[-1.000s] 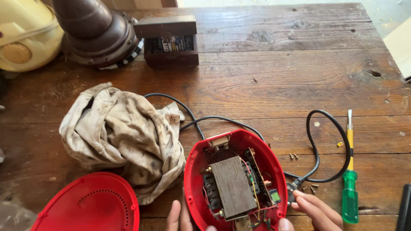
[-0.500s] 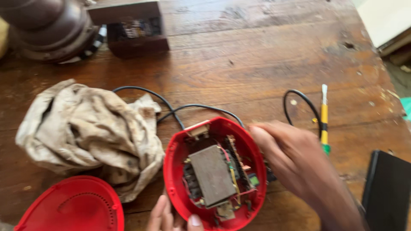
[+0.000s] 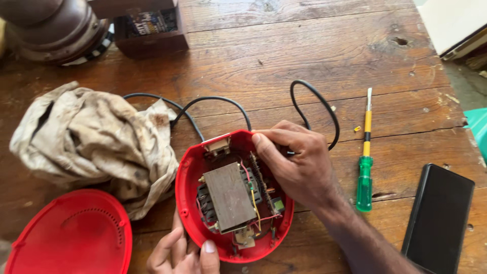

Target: The person works on the internal components of a red plastic device, manipulating wires and a small cylindrical part. They use a screwdriver to adjust connections inside the housing while handling the power cord and plug.

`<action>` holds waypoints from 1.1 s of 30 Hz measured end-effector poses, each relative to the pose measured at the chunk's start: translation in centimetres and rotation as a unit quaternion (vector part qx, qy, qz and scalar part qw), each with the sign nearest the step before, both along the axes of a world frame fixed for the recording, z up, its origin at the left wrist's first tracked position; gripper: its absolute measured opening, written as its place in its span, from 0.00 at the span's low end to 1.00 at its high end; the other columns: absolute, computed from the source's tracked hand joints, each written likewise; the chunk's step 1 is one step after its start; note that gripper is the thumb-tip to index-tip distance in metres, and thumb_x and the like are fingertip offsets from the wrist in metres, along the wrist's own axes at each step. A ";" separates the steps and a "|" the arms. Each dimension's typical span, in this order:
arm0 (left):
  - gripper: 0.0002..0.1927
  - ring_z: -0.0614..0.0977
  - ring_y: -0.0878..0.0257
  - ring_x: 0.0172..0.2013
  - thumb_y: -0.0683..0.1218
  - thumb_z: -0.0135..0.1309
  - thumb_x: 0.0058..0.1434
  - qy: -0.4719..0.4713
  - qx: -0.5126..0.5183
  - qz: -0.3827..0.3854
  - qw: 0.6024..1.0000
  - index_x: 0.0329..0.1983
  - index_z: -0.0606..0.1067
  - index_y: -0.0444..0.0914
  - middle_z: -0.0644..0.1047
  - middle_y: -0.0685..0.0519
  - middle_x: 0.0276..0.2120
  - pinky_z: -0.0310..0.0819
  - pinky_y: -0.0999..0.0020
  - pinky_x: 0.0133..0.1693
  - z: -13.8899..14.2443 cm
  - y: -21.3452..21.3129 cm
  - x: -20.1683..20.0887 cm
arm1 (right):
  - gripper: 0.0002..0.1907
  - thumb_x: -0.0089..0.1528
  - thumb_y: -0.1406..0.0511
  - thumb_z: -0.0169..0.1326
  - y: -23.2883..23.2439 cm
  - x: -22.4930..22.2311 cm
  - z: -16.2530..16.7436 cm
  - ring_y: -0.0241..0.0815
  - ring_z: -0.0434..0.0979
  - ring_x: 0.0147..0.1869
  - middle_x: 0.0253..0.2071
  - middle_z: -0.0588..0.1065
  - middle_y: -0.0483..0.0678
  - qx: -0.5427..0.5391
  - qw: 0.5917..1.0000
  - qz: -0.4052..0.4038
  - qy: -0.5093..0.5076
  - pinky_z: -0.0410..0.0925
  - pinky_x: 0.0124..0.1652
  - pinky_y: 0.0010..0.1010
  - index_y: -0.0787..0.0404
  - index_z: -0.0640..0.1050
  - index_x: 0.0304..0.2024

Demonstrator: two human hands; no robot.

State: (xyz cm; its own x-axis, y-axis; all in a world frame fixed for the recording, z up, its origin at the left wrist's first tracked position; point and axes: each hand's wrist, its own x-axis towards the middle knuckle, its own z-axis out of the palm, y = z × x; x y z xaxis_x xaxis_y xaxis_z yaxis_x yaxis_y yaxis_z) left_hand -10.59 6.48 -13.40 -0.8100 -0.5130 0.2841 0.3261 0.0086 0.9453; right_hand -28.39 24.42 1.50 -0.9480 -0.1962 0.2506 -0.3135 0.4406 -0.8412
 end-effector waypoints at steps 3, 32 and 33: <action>0.25 0.68 0.45 0.71 0.31 0.47 0.63 0.041 0.007 0.002 0.999 0.60 0.54 0.37 0.58 0.25 0.73 0.70 0.55 0.66 0.6 0.2 0.2 | 0.09 0.64 0.67 0.58 -0.4 1.3 0.8 0.35 0.81 0.32 0.31 0.81 0.48 -0.012 0.999 -0.007 0.036 0.72 0.33 0.27 0.63 0.85 0.43; 0.29 0.78 0.45 0.63 0.26 0.47 0.54 0.077 0.094 0.120 0.985 0.58 0.60 0.36 0.69 0.32 0.65 0.78 0.52 0.59 5.4 -0.2 2.8 | 0.09 0.63 0.70 0.62 -3.7 9.8 3.3 0.35 0.83 0.34 0.37 0.81 0.52 -0.008 0.944 -0.056 0.325 0.73 0.32 0.23 0.65 0.83 0.46; 0.29 0.78 0.45 0.62 0.26 0.46 0.53 0.065 0.102 0.127 0.985 0.58 0.61 0.35 0.70 0.32 0.64 0.78 0.52 0.59 5.4 -0.1 2.9 | 0.09 0.63 0.70 0.62 -3.6 9.9 3.3 0.35 0.82 0.33 0.36 0.80 0.52 -0.010 0.944 -0.056 0.325 0.73 0.31 0.23 0.66 0.83 0.46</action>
